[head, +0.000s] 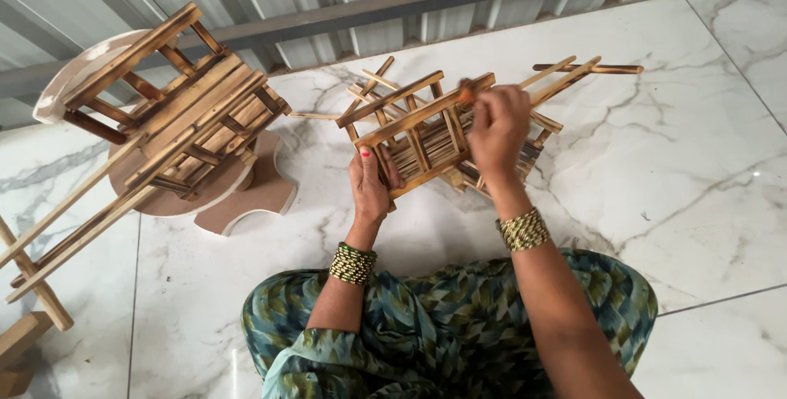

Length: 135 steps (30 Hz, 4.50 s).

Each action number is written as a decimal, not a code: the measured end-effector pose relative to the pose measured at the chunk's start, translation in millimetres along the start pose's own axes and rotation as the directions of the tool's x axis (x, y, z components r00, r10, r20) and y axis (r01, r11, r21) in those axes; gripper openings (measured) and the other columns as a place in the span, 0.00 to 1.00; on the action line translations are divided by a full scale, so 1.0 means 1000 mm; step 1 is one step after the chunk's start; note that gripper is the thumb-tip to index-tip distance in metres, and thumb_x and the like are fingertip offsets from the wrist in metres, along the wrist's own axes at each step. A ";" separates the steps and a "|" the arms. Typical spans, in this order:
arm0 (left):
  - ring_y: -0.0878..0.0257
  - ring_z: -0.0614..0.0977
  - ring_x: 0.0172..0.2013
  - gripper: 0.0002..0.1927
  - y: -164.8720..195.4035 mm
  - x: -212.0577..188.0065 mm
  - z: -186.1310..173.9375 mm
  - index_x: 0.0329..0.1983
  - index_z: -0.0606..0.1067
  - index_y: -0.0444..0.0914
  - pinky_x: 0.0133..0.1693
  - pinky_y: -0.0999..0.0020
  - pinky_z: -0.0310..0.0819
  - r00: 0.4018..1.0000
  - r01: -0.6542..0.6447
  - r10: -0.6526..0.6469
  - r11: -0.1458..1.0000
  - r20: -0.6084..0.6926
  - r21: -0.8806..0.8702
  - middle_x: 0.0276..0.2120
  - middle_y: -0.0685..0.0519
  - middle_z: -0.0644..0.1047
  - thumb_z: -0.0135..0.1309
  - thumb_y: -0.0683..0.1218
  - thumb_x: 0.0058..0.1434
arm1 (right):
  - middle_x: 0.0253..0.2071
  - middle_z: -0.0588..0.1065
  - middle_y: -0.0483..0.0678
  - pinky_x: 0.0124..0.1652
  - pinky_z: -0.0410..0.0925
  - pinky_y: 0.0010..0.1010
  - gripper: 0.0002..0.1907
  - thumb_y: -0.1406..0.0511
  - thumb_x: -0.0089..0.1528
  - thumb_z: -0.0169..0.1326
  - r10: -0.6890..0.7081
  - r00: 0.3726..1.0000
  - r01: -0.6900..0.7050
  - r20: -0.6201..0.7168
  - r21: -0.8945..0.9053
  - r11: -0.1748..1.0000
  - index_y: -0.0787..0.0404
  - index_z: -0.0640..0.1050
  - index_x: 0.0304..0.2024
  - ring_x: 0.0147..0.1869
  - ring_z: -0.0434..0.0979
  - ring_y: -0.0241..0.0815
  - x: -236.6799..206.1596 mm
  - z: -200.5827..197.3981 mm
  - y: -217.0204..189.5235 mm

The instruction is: The person sits on the floor holding a small wooden model structure in their lap, wipes and rubs its sticks and frame with an orange cloth, and fits and presses wooden sticks and slats into the frame, turning the model over to work on different sides.

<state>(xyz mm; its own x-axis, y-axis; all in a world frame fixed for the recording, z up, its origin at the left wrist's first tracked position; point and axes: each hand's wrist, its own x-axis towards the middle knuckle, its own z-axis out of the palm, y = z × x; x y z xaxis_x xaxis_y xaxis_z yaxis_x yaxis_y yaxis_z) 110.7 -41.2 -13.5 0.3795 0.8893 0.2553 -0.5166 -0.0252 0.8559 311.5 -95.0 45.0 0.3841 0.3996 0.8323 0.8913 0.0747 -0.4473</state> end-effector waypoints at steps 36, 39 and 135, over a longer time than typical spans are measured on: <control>0.63 0.69 0.17 0.29 0.021 0.005 -0.002 0.37 0.65 0.37 0.25 0.68 0.72 0.982 0.030 -0.038 0.999 -0.187 -0.044 0.18 0.52 0.67 0.33 0.67 0.73 | 0.48 0.74 0.51 0.43 0.73 0.34 0.11 0.79 0.63 0.57 0.115 0.993 -0.116 0.012 0.106 0.988 0.63 0.80 0.45 0.48 0.79 0.44 -0.026 -0.023 0.001; 0.64 0.69 0.18 0.29 0.023 0.007 -0.002 0.37 0.65 0.37 0.25 0.67 0.71 0.979 -0.011 -0.001 0.998 -0.205 -0.058 0.18 0.52 0.67 0.33 0.66 0.74 | 0.48 0.74 0.50 0.48 0.75 0.35 0.12 0.79 0.61 0.58 -0.001 1.000 -0.001 0.019 0.115 0.993 0.63 0.79 0.45 0.50 0.79 0.46 -0.032 -0.015 -0.008; 0.71 0.68 0.23 0.27 -0.055 -0.010 -0.042 0.31 0.65 0.40 0.28 0.77 0.71 0.817 0.056 -0.568 0.246 -0.097 -0.968 0.20 0.61 0.62 0.30 0.63 0.76 | 0.37 0.73 0.46 0.35 0.68 0.22 0.09 0.76 0.63 0.63 0.537 0.805 -0.569 0.253 0.588 0.575 0.64 0.75 0.41 0.34 0.72 0.29 -0.131 0.030 -0.006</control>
<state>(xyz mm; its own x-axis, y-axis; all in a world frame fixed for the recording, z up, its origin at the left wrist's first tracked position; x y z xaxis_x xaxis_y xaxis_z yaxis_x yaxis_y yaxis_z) 103.0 -29.7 -82.4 0.5290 0.7852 -0.3218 -0.8486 0.4853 -0.2107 248.8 -121.0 -71.5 0.7269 0.5929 0.3465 0.1523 0.3528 -0.9232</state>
